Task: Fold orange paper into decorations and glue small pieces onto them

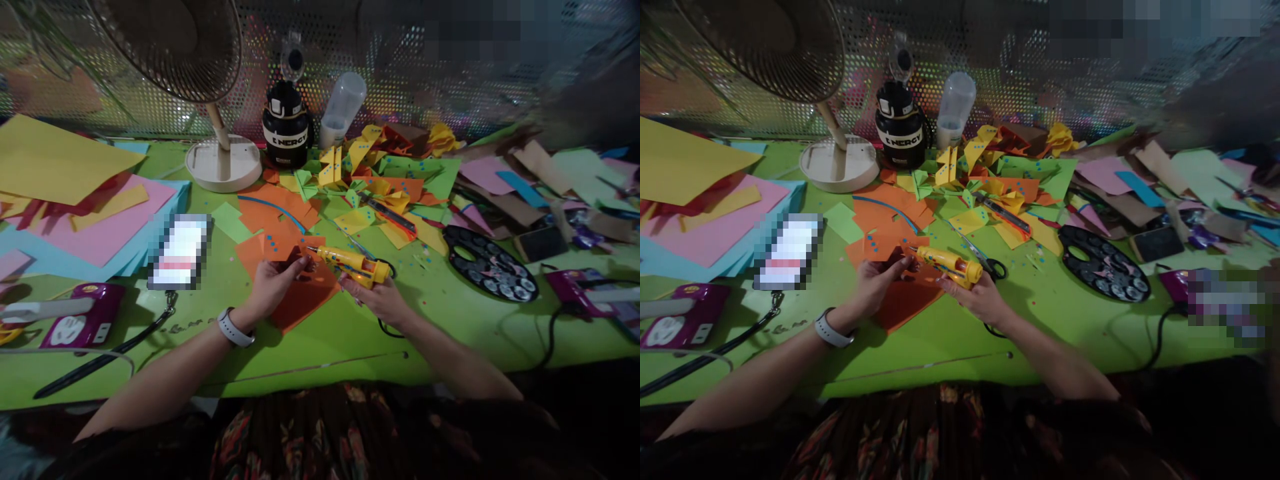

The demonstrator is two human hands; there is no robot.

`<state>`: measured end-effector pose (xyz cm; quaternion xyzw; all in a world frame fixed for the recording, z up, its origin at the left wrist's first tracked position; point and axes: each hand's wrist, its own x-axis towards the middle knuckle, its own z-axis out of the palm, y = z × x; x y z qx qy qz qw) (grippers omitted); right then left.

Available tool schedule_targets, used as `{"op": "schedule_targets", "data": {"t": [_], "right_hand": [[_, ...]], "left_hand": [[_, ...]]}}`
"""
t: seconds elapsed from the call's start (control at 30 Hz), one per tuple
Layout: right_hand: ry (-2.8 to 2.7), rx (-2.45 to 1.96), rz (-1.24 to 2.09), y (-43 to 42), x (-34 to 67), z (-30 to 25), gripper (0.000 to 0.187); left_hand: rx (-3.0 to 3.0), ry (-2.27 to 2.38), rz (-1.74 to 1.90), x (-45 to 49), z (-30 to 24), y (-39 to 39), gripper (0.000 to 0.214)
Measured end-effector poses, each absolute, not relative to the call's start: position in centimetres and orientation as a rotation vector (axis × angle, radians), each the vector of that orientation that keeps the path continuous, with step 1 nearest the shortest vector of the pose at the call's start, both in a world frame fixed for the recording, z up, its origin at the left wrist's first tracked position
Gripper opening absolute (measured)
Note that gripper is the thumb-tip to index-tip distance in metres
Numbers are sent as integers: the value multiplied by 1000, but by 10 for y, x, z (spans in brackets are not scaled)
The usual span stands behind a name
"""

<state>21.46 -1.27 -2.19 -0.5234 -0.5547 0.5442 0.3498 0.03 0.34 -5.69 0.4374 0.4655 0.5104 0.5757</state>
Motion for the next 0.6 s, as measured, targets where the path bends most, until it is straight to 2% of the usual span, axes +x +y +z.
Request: {"op": "schedule_targets", "data": {"t": [0.6], "right_hand": [[-1386, -1337, 1421, -14, 213, -25, 39]], "left_hand": [[1012, 1099, 1174, 0, -56, 3, 31]]}}
